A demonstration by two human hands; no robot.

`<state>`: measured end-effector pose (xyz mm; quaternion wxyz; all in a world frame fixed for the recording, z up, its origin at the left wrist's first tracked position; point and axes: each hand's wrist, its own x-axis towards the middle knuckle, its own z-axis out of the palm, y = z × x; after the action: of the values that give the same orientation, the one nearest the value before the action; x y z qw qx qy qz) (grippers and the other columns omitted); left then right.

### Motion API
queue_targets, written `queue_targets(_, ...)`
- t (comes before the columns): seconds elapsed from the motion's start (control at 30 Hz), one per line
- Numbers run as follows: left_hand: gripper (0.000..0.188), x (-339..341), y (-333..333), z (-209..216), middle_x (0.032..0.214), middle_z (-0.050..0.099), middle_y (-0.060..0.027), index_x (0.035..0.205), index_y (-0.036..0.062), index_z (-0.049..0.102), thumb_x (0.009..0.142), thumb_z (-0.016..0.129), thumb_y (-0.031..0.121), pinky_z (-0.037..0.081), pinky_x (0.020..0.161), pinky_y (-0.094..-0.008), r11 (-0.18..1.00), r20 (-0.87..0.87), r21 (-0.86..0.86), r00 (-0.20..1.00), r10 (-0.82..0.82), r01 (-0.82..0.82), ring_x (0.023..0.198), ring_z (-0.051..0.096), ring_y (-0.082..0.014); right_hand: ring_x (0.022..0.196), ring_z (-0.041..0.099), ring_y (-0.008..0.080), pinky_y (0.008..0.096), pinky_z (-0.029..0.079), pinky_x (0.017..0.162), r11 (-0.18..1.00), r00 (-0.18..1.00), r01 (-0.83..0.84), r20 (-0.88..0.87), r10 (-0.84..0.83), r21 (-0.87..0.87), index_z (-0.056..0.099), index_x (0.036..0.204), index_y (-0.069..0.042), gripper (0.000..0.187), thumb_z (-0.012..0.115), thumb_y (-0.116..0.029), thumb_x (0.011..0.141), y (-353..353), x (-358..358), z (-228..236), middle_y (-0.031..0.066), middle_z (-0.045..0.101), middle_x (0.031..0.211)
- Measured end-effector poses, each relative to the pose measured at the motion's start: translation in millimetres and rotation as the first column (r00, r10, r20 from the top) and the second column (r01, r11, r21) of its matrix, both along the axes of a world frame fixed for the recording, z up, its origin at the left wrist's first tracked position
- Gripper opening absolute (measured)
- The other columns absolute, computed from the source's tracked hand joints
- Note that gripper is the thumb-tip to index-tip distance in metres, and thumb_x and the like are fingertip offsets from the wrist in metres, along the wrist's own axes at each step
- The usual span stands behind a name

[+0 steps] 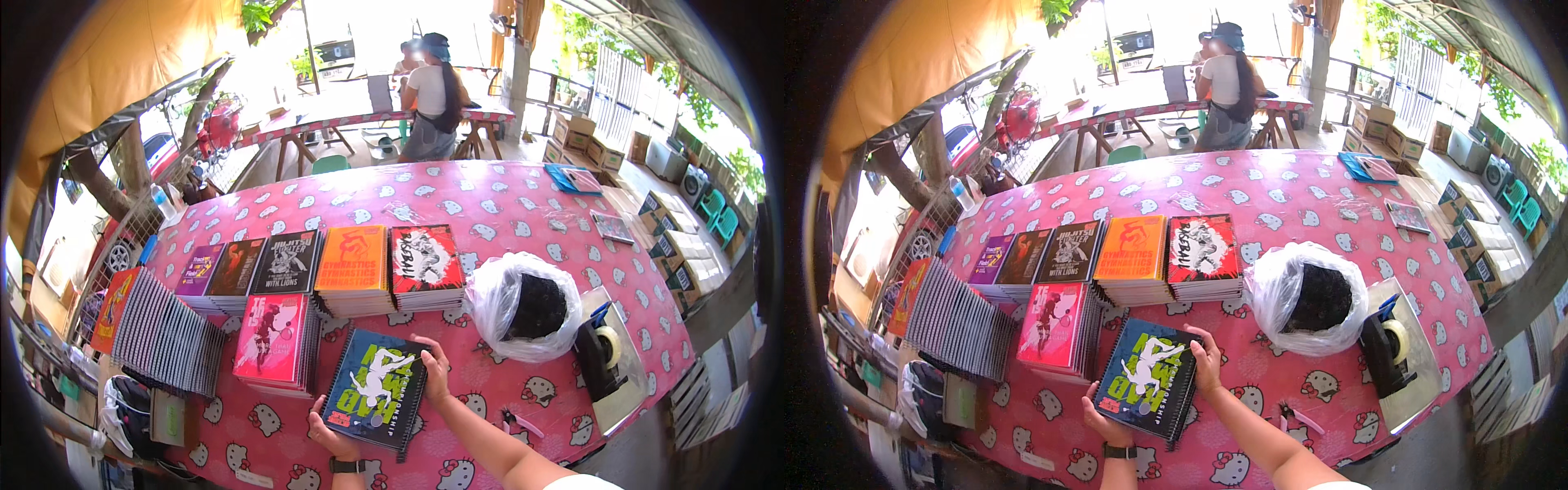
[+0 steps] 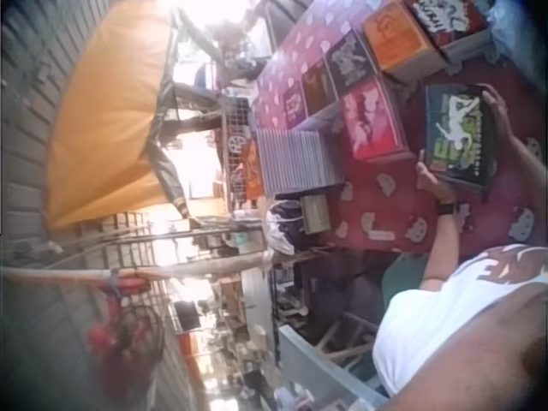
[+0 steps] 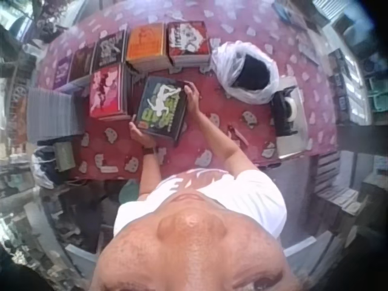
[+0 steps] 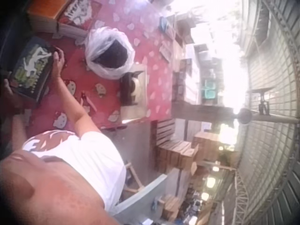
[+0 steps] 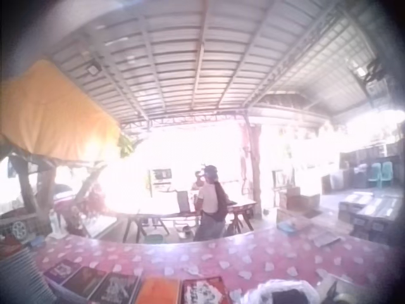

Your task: The person binds notebooks by threading a plastic coil through the pre-punched holes of a cover and stacked pages, then uses scissors to trim and bend the ends of the coil.

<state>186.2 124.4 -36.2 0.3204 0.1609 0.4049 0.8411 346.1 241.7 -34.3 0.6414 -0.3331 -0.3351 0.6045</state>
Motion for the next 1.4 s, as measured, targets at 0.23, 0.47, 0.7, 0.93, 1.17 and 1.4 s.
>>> queue_targets(0.23,0.044,4.4,4.6,9.8,0.1,0.057,-0.0143,0.107,-0.0036,0.054,0.094,0.037,0.035,0.049,0.079,-0.0371,0.997,0.075,-0.063,0.996,0.051,-0.046,0.089,0.059,-0.0237,0.071,0.048,0.0048,0.0202,0.04,0.066,0.998,0.998,0.029,0.062,-0.032,0.059,0.056,0.088,-0.003,0.01,0.056,-0.012,0.086,8.2,3.9,-4.8,-0.0019,0.056,0.078)
queue_targets(0.47,0.041,-9.1,8.2,-7.6,0.097,0.058,-0.0127,0.105,-0.0029,0.056,0.091,0.038,0.031,0.049,0.079,-0.0362,0.997,0.046,-0.038,0.996,0.074,-0.072,0.088,0.059,-0.0231,0.071,0.057,0.0083,0.0215,0.046,0.066,0.998,0.999,-0.021,0.041,0.019,0.052,0.062,0.097,-0.001,0.019,0.054,-0.014,0.086,11.5,1.0,-7.4,0.0039,0.063,0.082)
queue_targets(0.7,0.059,-28.4,-3.1,-21.6,0.103,0.061,-0.0126,0.112,-0.0024,0.052,0.096,0.029,0.049,0.046,0.086,-0.0345,0.989,0.152,0.005,0.978,-0.145,0.146,0.094,0.058,-0.0214,0.083,0.056,0.0111,0.0241,0.045,0.075,0.989,0.99,-0.128,0.063,0.124,0.075,0.06,0.105,0.0,0.036,0.052,-0.033,0.091,16.3,13.8,-11.0,0.0044,0.062,0.093)
queue_targets(0.93,0.076,-95.1,2.4,-7.2,0.128,0.051,-0.0094,0.129,-0.0016,0.043,0.091,0.025,0.062,0.033,0.102,-0.0344,0.458,0.147,-0.192,0.487,-0.861,0.868,0.116,0.048,-0.0218,0.116,0.045,0.0221,0.0329,0.032,0.1,0.949,0.954,-0.137,0.221,0.204,-0.285,0.045,0.128,0.0,0.06,0.049,-0.045,0.089,-54.6,48.1,-12.5,0.0119,0.05,0.126)
queue_targets(1.17,0.056,-92.2,29.6,11.0,0.123,0.054,-0.003,0.126,0.0105,0.05,0.084,0.052,0.048,0.032,0.098,-0.047,0.252,0.261,-0.385,0.367,-0.893,0.888,0.115,0.047,-0.0177,0.131,0.027,0.0317,0.0469,0.016,0.108,0.789,0.925,-0.29,0.053,0.377,-0.542,0.019,0.143,-0.008,0.097,0.054,-0.067,0.075,-144.0,24.5,11.1,0.0103,0.026,0.147)
queue_targets(1.4,0.041,-67.5,31.6,33.5,0.103,0.065,-0.0032,0.113,0.0054,0.056,0.083,0.06,0.032,0.051,0.075,-0.0297,0.206,0.202,-0.329,0.281,-0.938,0.922,0.087,0.063,-0.0132,0.115,0.041,0.0234,0.0397,0.03,0.099,0.904,0.957,-0.207,0.113,0.266,-0.374,0.025,0.135,-0.01,0.079,0.068,-0.039,0.076,-159.2,-6.4,17.4,0.0086,0.043,0.127)
